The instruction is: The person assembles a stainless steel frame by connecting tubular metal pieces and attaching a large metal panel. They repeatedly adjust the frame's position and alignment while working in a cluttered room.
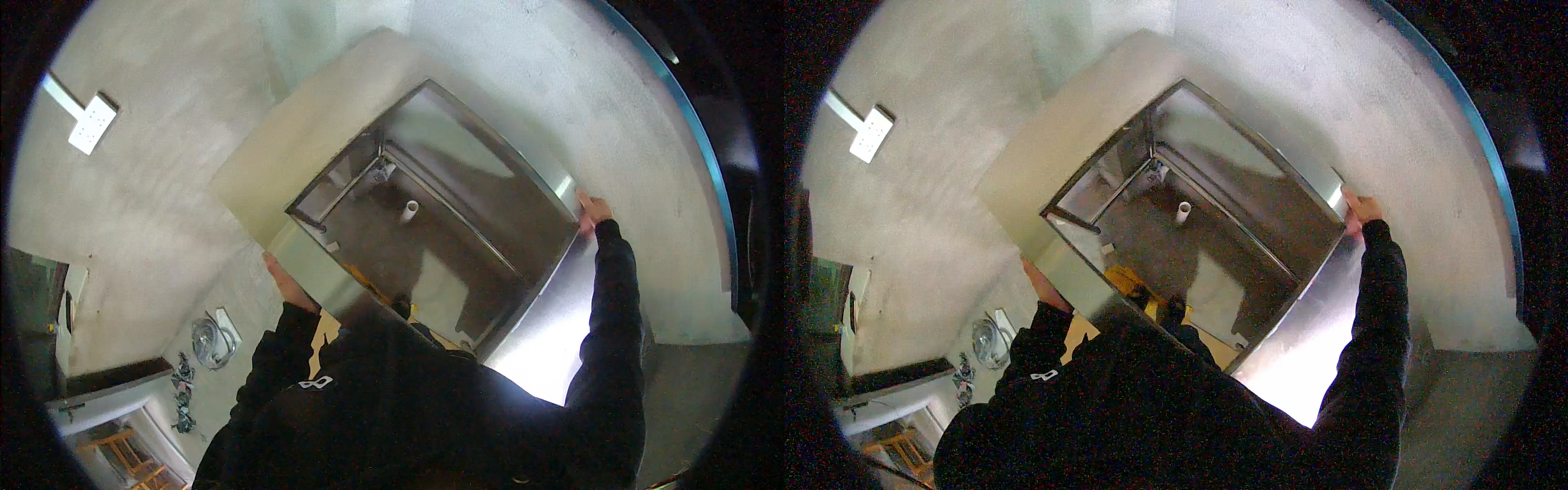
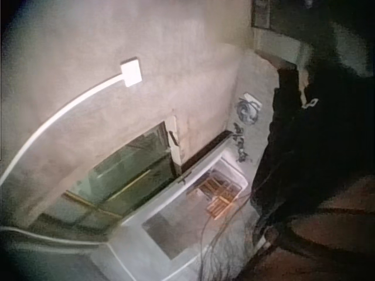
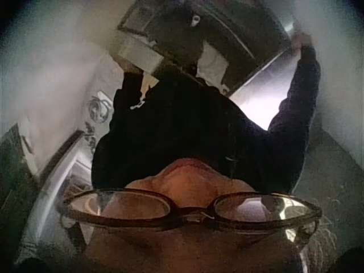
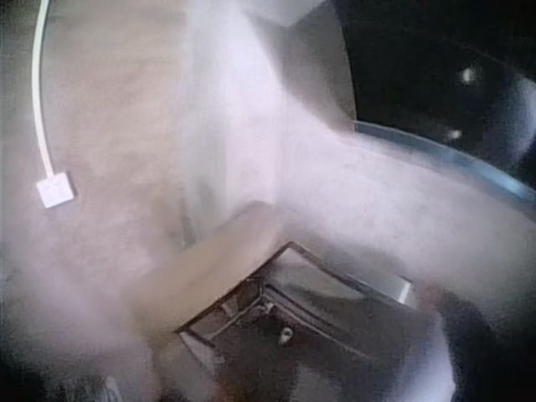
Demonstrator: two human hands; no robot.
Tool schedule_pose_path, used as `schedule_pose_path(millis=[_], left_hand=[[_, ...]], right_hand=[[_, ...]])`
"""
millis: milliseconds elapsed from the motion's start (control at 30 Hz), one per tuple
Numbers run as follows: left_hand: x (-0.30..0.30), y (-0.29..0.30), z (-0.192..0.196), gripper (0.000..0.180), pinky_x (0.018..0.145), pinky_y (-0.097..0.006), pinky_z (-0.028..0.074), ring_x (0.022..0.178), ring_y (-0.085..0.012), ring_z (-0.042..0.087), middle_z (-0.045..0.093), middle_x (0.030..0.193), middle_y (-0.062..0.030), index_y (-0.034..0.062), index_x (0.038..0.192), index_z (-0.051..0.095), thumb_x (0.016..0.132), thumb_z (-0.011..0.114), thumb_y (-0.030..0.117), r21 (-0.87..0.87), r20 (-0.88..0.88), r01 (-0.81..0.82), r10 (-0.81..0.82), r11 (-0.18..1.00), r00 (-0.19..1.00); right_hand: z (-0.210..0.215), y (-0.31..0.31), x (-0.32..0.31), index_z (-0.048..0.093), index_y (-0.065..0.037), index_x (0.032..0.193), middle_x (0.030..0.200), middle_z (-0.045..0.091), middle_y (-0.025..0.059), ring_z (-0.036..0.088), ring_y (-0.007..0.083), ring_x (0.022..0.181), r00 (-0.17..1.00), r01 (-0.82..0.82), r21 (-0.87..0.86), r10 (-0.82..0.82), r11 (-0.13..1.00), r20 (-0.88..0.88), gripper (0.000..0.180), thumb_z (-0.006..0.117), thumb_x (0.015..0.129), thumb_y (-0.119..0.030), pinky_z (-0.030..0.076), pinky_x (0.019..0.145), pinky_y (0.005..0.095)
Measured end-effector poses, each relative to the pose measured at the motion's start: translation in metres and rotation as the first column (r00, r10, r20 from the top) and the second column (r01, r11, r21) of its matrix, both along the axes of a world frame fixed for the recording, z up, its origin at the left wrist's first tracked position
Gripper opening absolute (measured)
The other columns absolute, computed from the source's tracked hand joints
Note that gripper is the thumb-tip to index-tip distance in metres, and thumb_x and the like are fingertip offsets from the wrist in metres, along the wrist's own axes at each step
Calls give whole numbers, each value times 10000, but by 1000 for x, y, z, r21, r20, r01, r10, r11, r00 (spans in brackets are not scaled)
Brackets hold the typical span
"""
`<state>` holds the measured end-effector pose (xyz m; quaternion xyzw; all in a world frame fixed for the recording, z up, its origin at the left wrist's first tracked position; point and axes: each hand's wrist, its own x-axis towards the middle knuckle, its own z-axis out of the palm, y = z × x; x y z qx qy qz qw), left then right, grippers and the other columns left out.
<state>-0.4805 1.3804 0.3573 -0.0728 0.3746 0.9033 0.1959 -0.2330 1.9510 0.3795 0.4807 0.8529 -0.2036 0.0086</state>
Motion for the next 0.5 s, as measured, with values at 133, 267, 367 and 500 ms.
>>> schedule_pose_path(millis=[133,267,367,500], left_hand=[[-13,14,-21,423,669,-284,447,797,-151,528,530,864,-8,109,946,495,873,327,490,-52,-31,-39,38,998,999],[-17,38,-13,409,653,-282,450,774,-154,526,530,837,-12,119,941,493,877,326,487,-65,-24,-60,58,996,998],[-22,39,-10,476,689,-334,465,783,-188,547,554,868,-45,104,1033,483,880,289,511,-21,47,-11,12,1000,999],[-22,30,-16,526,702,-352,472,796,-211,554,565,900,-63,97,1069,484,874,271,537,16,8,72,-72,997,997]], right_hand=[[3,19,3,613,79,794,693,598,180,568,265,693,989,69,-178,-91,982,-117,787,438,715,-684,422,674,399],[-9,31,13,600,65,711,646,594,170,577,259,645,997,40,133,-31,990,-66,775,433,711,-692,427,626,379],[-9,39,7,602,57,704,611,588,159,583,254,628,998,49,-8,-49,999,-44,775,431,707,-699,437,615,371],[-25,52,17,611,57,685,616,587,159,582,262,631,993,103,41,-100,994,-55,775,416,721,-692,439,624,376]])
